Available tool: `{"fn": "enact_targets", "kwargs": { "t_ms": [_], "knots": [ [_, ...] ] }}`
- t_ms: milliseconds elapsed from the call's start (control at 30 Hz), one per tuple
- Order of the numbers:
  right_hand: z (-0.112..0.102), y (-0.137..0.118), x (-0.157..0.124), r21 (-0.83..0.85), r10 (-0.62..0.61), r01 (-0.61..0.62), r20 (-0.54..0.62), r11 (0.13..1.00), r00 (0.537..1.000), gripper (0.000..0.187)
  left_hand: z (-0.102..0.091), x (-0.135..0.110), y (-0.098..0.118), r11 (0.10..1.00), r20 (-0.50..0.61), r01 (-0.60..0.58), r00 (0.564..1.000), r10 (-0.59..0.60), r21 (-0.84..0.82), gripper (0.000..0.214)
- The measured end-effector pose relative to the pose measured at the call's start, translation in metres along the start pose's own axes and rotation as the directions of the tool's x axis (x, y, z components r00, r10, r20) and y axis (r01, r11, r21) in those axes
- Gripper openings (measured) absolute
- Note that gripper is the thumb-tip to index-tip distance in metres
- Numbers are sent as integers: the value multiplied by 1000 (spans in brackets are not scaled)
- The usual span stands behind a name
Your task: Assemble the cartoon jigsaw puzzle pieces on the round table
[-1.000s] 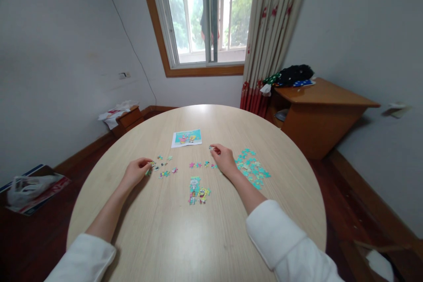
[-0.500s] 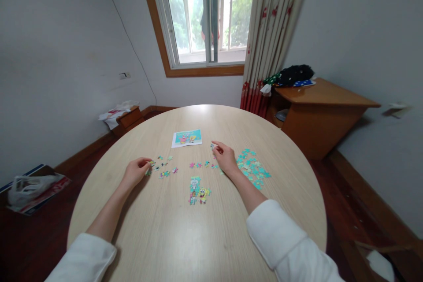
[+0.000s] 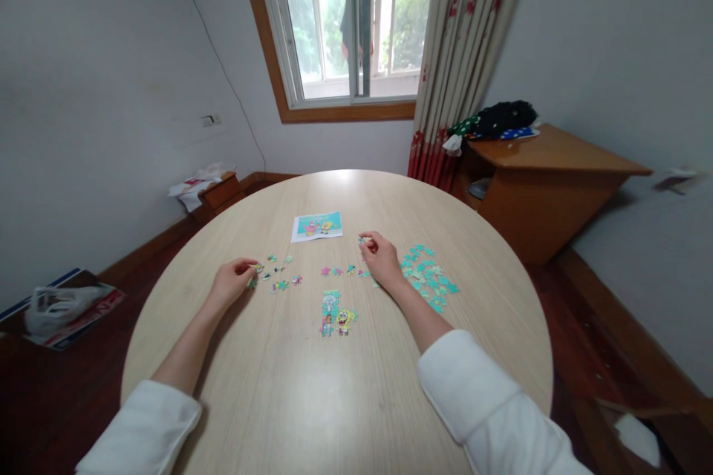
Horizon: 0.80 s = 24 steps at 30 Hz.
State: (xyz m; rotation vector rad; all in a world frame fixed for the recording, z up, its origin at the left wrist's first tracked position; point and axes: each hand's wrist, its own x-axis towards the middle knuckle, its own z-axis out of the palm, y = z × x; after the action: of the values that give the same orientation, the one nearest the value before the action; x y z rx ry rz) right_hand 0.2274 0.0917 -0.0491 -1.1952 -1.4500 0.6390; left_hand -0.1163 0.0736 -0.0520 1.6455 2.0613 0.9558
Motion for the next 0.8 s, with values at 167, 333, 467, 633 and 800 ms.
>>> {"fn": "enact_targets", "kwargs": {
  "t_ms": [167,333,467,633,800],
  "knots": [
    [-1,-4,0,13,10,-10,2,1000,1000,24,1,1,-2,1000,-10,-8,1000,8,-8,27],
    [0,-6,-1,25,17,-17,4,1000,1000,24,1,1,-2,1000,-4,-10,1000,10,-8,28],
    [0,-5,-1,29,25,-26,10,999,1000,25,0,0,-1,1000,-1,-16,1000,16,-5,29],
    [-1,-3,-1,2,30,-30,17,1000,999,24,1,0,-1,1000,0,-14,1000,14,-5,29],
    [-1,-2,-1,-4,42,-42,17,999,999,25,1,0,-1,1000,1,-13,1000,13,-8,28]
  ]
}}
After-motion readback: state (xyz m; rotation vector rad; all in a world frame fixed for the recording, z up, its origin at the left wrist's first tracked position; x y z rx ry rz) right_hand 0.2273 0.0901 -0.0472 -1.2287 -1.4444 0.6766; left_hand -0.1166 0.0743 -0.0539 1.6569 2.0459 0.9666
